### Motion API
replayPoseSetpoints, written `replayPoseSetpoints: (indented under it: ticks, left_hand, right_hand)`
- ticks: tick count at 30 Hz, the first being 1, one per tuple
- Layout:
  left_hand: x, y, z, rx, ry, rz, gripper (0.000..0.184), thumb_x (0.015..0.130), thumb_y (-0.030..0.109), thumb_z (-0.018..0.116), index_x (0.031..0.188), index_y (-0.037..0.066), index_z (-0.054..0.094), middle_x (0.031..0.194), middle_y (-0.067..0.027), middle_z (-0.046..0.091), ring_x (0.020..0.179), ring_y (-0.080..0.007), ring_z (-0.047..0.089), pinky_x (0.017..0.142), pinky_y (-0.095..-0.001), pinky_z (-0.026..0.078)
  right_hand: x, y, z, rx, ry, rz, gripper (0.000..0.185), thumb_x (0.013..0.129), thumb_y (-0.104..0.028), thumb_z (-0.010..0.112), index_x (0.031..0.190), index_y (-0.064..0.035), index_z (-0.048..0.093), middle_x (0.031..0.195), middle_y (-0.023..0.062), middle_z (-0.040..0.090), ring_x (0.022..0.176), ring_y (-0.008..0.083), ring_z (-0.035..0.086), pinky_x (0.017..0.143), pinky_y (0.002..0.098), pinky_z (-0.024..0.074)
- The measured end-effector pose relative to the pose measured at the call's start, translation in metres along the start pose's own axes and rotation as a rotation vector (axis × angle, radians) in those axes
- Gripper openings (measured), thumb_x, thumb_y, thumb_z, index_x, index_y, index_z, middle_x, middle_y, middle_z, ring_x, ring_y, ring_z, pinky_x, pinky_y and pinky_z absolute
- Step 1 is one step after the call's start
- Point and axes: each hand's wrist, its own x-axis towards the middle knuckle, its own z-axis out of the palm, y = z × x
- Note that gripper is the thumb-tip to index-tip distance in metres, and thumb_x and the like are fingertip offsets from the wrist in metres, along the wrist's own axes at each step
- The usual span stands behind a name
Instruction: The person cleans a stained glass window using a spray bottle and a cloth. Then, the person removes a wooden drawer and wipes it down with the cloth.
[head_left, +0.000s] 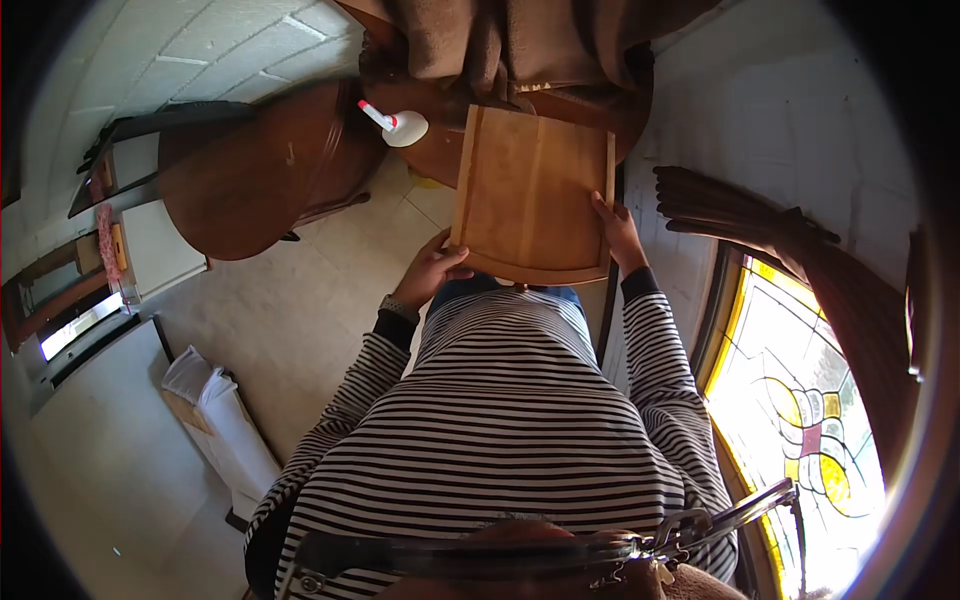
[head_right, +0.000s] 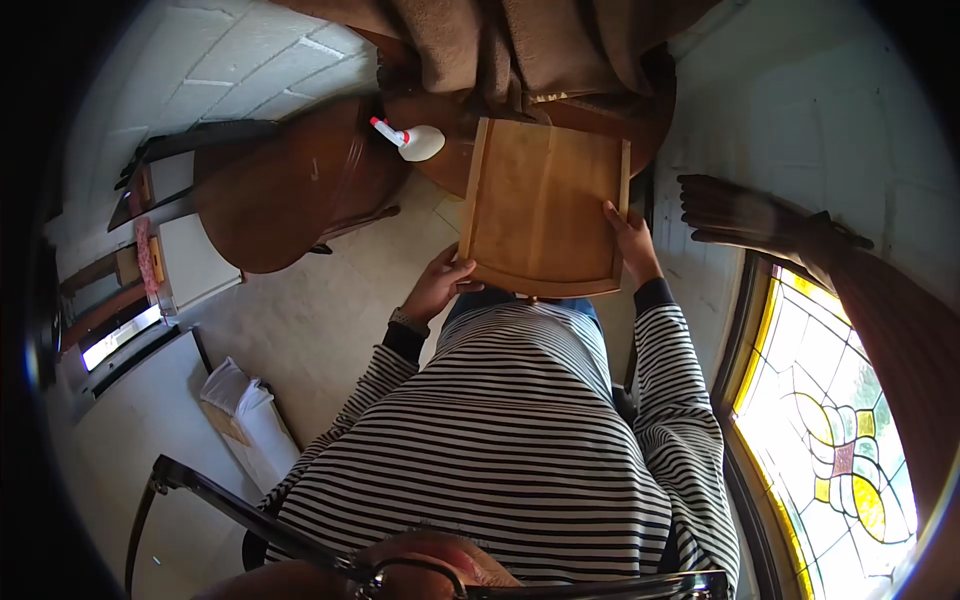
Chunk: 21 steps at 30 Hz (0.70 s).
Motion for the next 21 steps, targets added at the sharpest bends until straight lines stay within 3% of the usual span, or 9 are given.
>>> replayPoseSetpoints:
  ticks: [4, 7, 10, 16, 21]
  left_hand:
    - [0.028, -0.029, -0.007, 0.126, -0.031, -0.119, 0.061, 0.114, 0.021, 0.068, 0.168, 0.004, 0.045, 0.152, -0.0088, 0.063, 0.138, -0.0212, 0.064, 0.106, -0.0403, 0.062]
    - [0.041, -0.04, -0.009, -0.016, -0.059, -0.139, 0.066, 0.112, 0.02, 0.071, 0.169, 0.002, 0.042, 0.149, -0.0098, 0.061, 0.128, -0.0211, 0.066, 0.114, -0.0415, 0.059]
    - [0.058, -0.054, -0.023, -0.064, -0.076, -0.168, 0.06, 0.115, 0.014, 0.064, 0.17, 0.004, 0.043, 0.15, -0.0095, 0.061, 0.14, -0.0228, 0.062, 0.117, -0.0439, 0.057]
    - [0.079, -0.054, -0.04, -0.164, -0.074, -0.135, 0.064, 0.115, 0.012, 0.063, 0.173, 0.006, 0.036, 0.153, -0.0113, 0.061, 0.14, -0.0247, 0.063, 0.119, -0.0486, 0.056]
    - [0.11, -0.059, -0.068, -0.237, -0.02, -0.114, 0.072, 0.112, 0.011, 0.07, 0.175, 0.011, 0.036, 0.141, -0.0023, 0.065, 0.126, -0.0178, 0.066, 0.113, -0.0446, 0.058]
  right_hand:
    - [0.017, 0.009, -0.018, -0.221, 0.014, -0.132, 0.07, 0.106, -0.056, 0.075, 0.133, 0.0077, 0.074, 0.121, 0.015, 0.081, 0.109, 0.0239, 0.077, 0.098, 0.0376, 0.059]
    - [0.031, 0.012, -0.027, -0.67, 0.117, -0.12, 0.08, 0.106, -0.069, 0.067, 0.131, 0.0069, 0.075, 0.116, 0.0233, 0.081, 0.114, 0.0343, 0.078, 0.1, 0.0443, 0.0579]
    - [0.047, 0.026, -0.024, -0.788, 0.145, -0.251, 0.073, 0.109, -0.067, 0.06, 0.125, 0.0022, 0.077, 0.119, 0.0356, 0.076, 0.118, 0.0548, 0.071, 0.101, 0.0551, 0.0569]
    - [0.07, -0.004, -0.003, -0.942, -0.028, -0.222, 0.074, 0.114, -0.064, 0.049, 0.126, 0.004, 0.075, 0.121, 0.0381, 0.074, 0.12, 0.0551, 0.07, 0.103, 0.0586, 0.0555]
    - [0.117, -0.011, 0.014, -0.961, -0.026, -0.277, 0.076, 0.115, -0.065, 0.041, 0.125, 0.002, 0.077, 0.122, 0.0353, 0.075, 0.12, 0.0543, 0.07, 0.105, 0.0601, 0.054]
